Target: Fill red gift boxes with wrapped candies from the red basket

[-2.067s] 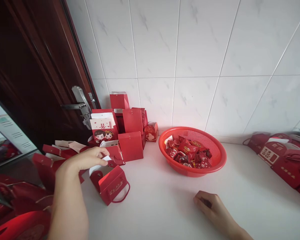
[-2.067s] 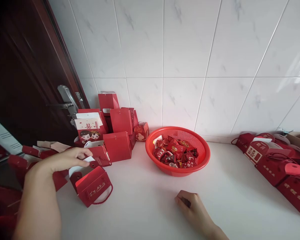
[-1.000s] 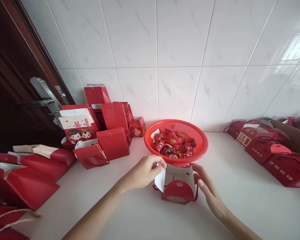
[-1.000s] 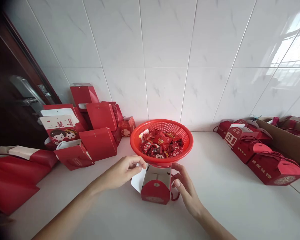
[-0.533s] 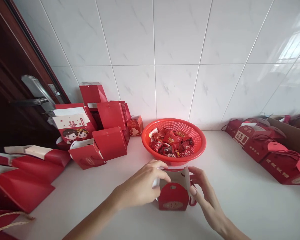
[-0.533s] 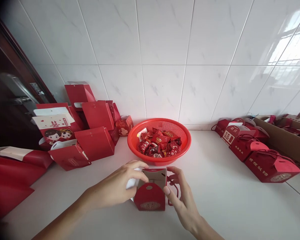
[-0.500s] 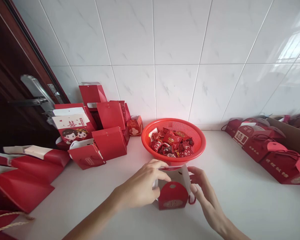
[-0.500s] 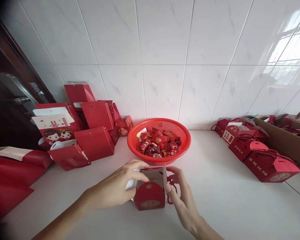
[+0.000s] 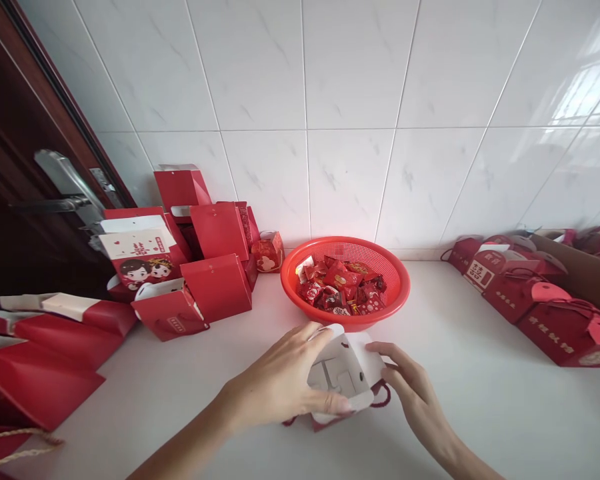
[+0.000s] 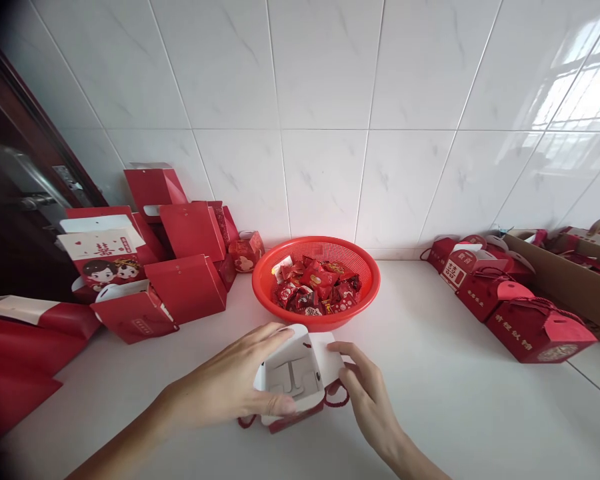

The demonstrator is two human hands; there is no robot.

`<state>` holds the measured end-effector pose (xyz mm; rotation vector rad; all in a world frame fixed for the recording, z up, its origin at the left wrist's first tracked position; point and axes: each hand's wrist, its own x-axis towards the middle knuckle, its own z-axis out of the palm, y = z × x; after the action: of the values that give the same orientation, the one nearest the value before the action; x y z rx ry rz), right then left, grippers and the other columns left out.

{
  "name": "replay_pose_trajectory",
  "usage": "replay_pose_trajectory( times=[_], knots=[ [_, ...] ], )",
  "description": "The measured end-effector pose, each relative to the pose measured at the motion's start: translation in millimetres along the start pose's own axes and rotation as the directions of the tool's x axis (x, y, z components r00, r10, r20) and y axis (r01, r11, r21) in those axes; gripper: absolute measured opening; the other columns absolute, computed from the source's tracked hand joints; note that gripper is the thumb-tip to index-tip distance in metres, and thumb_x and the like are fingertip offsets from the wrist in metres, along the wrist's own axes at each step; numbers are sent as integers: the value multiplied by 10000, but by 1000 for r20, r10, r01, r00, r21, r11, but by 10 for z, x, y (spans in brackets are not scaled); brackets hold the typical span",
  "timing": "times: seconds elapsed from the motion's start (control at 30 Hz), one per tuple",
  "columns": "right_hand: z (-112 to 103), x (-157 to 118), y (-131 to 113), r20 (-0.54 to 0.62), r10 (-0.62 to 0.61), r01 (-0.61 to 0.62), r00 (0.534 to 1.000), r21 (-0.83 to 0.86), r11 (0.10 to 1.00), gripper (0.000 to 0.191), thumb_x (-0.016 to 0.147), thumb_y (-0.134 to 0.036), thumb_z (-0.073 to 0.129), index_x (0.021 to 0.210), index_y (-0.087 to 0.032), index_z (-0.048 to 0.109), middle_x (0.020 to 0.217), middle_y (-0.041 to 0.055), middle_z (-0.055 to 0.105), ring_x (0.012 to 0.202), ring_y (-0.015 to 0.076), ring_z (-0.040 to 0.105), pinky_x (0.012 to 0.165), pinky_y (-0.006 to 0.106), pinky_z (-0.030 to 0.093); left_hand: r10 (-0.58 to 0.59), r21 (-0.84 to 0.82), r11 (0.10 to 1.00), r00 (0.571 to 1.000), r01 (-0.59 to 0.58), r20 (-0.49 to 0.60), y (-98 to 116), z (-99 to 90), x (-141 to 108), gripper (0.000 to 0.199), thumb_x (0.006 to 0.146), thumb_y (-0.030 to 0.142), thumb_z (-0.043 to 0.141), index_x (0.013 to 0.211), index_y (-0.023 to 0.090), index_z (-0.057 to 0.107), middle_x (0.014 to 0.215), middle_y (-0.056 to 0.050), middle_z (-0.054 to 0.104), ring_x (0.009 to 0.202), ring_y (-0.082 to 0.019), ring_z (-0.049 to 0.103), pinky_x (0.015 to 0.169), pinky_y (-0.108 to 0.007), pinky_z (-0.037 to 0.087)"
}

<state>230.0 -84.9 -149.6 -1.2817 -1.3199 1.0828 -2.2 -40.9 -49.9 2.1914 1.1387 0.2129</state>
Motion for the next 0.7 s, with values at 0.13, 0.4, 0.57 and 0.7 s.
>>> replay_pose_trajectory(
  times=[0.13,0.4,0.57,0.7],
  knots=[
    [75,-13,38,106,22,-35,994,121,992,349,884,-472,565,1080,-191,633,782,32,694,645,207,678,647,337,539,-81,73,994,997,79,15,29,3,-34,978,565,649,841,1416,320,490,1394,-103,514,1334,-394,452,981,-450,507],
    [157,-74,124,97,-83,93,992,-110,989,425,972,-584,509,1110,-207,646,824,60,688,701,199,668,614,311,566,-139,115,985,988,132,61,20,-40,-63,1101,551,654,833,1504,316,397,1534,-129,391,1324,-433,491,958,-472,518],
    [62,-64,84,-33,-530,454,847,-473,755,232,937,-430,622,1055,-237,674,1344,168,613,1132,310,649,874,444,592,9,43,999,997,-12,73,5,-15,7,1013,654,722,765,1516,338,399,1563,-120,391,1379,-402,461,1003,-441,501],
    [-28,-43,26,203,-732,694,650,-551,464,321,923,-271,618,1243,-246,622,1419,165,597,1287,356,567,975,530,532,77,-17,997,995,-76,70,-36,-6,63,890,744,732,702,1495,319,460,1569,-112,411,1408,-381,442,1036,-428,491]
  ],
)
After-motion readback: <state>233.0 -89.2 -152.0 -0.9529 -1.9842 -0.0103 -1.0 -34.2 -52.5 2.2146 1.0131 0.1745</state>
